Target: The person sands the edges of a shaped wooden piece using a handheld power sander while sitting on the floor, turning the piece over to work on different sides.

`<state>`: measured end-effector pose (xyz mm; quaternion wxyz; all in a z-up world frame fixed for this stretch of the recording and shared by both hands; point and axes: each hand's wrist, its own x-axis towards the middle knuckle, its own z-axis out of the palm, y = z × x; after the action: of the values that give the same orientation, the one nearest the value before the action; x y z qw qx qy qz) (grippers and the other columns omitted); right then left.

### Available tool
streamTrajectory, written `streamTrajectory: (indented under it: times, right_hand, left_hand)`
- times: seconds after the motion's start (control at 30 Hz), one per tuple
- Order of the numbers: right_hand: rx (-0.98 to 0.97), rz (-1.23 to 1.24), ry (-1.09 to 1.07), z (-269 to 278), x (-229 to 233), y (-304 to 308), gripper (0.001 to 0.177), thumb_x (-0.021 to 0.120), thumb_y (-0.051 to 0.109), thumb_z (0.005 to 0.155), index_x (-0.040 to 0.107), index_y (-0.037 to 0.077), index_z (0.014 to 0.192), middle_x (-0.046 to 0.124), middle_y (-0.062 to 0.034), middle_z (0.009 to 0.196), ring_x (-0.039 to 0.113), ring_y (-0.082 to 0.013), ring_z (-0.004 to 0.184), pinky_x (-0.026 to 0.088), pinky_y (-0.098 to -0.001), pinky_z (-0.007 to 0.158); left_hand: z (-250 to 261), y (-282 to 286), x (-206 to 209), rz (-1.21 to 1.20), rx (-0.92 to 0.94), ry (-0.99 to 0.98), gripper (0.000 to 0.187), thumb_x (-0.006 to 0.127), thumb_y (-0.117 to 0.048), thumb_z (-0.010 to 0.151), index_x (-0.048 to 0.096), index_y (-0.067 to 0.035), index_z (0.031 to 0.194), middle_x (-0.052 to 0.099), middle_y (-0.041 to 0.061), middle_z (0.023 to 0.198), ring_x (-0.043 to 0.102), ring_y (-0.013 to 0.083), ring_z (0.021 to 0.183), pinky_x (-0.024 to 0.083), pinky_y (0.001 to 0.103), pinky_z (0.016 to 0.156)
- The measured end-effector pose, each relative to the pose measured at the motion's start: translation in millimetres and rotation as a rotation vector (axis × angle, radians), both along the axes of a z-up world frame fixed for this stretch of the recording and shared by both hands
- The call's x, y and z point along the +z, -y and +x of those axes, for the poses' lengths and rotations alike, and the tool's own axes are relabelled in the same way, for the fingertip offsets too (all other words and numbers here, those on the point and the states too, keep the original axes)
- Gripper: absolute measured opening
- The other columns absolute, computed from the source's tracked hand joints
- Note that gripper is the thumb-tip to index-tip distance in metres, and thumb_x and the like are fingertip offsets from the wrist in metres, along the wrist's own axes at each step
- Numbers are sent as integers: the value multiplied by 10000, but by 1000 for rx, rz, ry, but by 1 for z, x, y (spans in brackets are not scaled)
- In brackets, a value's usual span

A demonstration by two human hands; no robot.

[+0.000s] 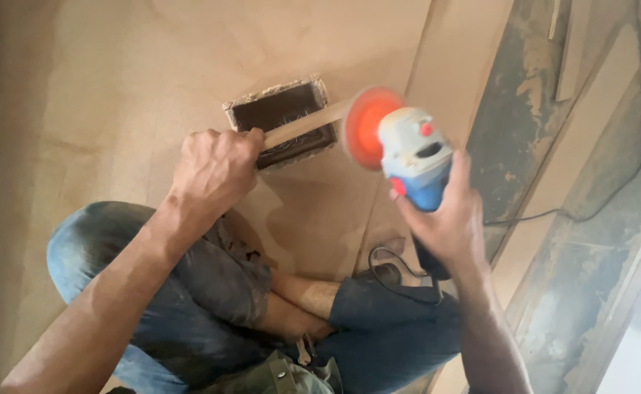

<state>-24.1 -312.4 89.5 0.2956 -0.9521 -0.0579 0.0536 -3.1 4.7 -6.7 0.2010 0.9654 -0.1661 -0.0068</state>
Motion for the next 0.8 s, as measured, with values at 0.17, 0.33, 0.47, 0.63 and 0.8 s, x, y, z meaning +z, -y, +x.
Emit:
streamTrajectory:
  times: [0.17,0.33,0.47,0.63,0.8]
  right_hand:
    - [17,264,-53,25,-32,51,770,853,74,891,403,-7,1510,659,-200,1312,681,-302,1173,550,-415,1013]
    - [-398,844,-308,-8,-50,63,719,766,55,772,442,64,1415,661,-95,1122,687,-219,807,605,-368,675]
    - [-568,1180,-367,-63,-47,64,524,751,172,851,540,-14,1293,654,-183,936,688,-283,753,591,-382,585]
    - [-728,1520,-386,-128,-54,74,520,713,331,917,540,-65,1208,648,-173,962,679,-279,842,587,-327,618]
    - [-714,1553,-343,-181,-71,98,561,669,373,938,505,-54,1264,632,-175,980,644,-291,856,568,-385,725]
  left_hand:
    - [1,1,5,48,1,14,147,659,-33,753,668,-87,890,676,129,647,699,326,592,553,444,522]
    - [-4,3,8,133,-25,-67,258,658,-80,848,647,-97,1106,699,121,844,714,306,723,566,429,602]
    - [-29,26,6,107,24,75,651,694,-212,838,499,-193,1459,615,169,1258,645,358,1002,542,496,749]
    - [-55,55,-3,139,181,-106,926,798,-378,792,335,-137,1556,507,211,1293,504,377,1179,455,605,912]
    - [-81,82,5,-213,401,-77,989,914,-299,611,424,-168,1460,551,119,1281,540,352,1231,541,455,933]
